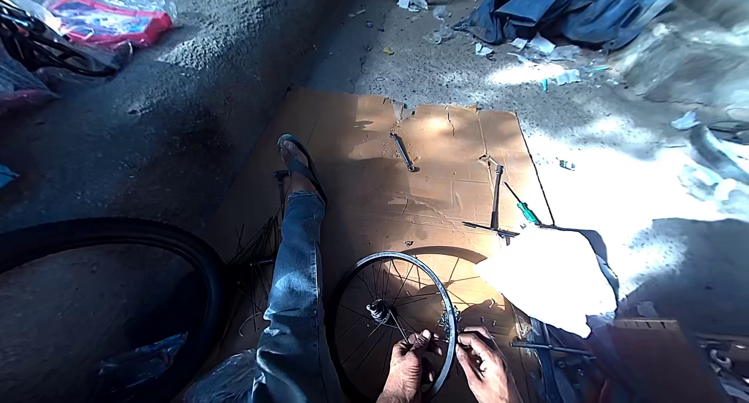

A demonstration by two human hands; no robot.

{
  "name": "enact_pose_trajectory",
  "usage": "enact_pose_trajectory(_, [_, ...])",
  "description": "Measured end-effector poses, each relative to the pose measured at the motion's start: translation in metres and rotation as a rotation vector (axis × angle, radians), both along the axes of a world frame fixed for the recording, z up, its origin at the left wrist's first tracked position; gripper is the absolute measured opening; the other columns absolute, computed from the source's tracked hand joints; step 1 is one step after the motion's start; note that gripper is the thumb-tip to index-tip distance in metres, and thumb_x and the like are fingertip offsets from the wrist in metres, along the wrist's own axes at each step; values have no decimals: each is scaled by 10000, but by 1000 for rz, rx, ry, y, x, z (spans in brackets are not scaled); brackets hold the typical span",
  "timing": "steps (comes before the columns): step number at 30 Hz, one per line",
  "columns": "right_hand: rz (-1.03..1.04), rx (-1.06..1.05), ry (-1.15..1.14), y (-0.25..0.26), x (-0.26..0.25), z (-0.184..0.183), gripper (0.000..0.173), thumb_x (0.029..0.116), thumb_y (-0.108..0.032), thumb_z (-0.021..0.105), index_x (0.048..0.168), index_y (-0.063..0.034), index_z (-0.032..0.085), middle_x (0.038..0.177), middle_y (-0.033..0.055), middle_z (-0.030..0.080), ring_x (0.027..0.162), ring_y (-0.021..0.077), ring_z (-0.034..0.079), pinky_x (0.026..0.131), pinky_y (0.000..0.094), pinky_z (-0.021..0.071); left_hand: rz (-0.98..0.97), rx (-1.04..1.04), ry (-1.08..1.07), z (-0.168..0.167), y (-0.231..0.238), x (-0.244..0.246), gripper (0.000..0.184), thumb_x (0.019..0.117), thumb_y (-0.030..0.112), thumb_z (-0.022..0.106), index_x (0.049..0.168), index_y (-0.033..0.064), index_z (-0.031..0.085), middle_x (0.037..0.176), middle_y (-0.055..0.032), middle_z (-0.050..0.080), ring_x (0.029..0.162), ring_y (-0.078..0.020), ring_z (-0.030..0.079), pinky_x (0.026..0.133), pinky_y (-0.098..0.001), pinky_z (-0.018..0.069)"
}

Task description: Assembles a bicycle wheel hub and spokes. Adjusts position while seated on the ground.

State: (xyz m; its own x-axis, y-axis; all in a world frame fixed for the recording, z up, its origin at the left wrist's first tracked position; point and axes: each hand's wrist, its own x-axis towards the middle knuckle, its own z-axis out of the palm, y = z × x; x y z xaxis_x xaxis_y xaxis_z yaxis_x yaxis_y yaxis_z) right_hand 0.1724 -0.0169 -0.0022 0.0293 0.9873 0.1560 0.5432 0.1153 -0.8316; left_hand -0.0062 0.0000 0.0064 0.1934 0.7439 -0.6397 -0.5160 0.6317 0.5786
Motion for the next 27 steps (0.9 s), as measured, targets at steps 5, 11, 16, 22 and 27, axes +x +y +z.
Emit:
enact_pose_trajectory(5, [45, -12, 1, -5, 4, -5, 206, 926, -156, 690, 1089, -33, 721, 1222, 134, 633, 1027, 117, 669, 812, 232, 602, 5, -30, 8, 5, 0, 0, 270, 1089, 170, 507, 1060, -37, 678, 880, -149, 731, 487, -96, 548, 452, -223, 452])
enact_pose_trajectory(11, [55, -9, -114, -1, 4, -1, 145, 924, -183, 680, 955, -71, 766, 1080, 85, 706, 935, 111, 689, 785, 254, 595, 9, -45, 43, 2, -1, -2, 265, 1086, 170, 518, 1046, -40, 674, 871, -153, 734, 489, -111, 567, 451, -231, 465])
enact_pose_trajectory(16, [73, -125, 11, 1, 1, 7, 209, 889, -109, 696, 1085, -37, 699, 1111, 108, 665, 942, 126, 670, 793, 262, 589, 3, -45, 58, 4, 0, -2, 282, 1090, 179, 508, 1073, -50, 673, 867, -161, 732, 487, -111, 564, 452, -232, 466])
enact_pose_trajectory(22, [90, -59, -60, 0, 3, 3, 171, 929, -177, 698, 1046, -61, 747, 1142, 112, 673, 961, 124, 676, 799, 265, 592, 5, -74, 55, 3, 0, -5, 235, 1074, 158, 531, 1088, -36, 664, 858, -148, 718, 513, -131, 575, 477, -253, 485])
enact_pose_trajectory(27, [70, -86, 45, 1, -1, -1, 138, 900, -105, 684, 1013, -43, 734, 1038, 94, 689, 886, 112, 678, 769, 256, 594, -1, -61, 52, 0, -1, -6, 191, 1027, 55, 526, 1107, -43, 670, 864, -150, 707, 529, -139, 573, 496, -267, 496])
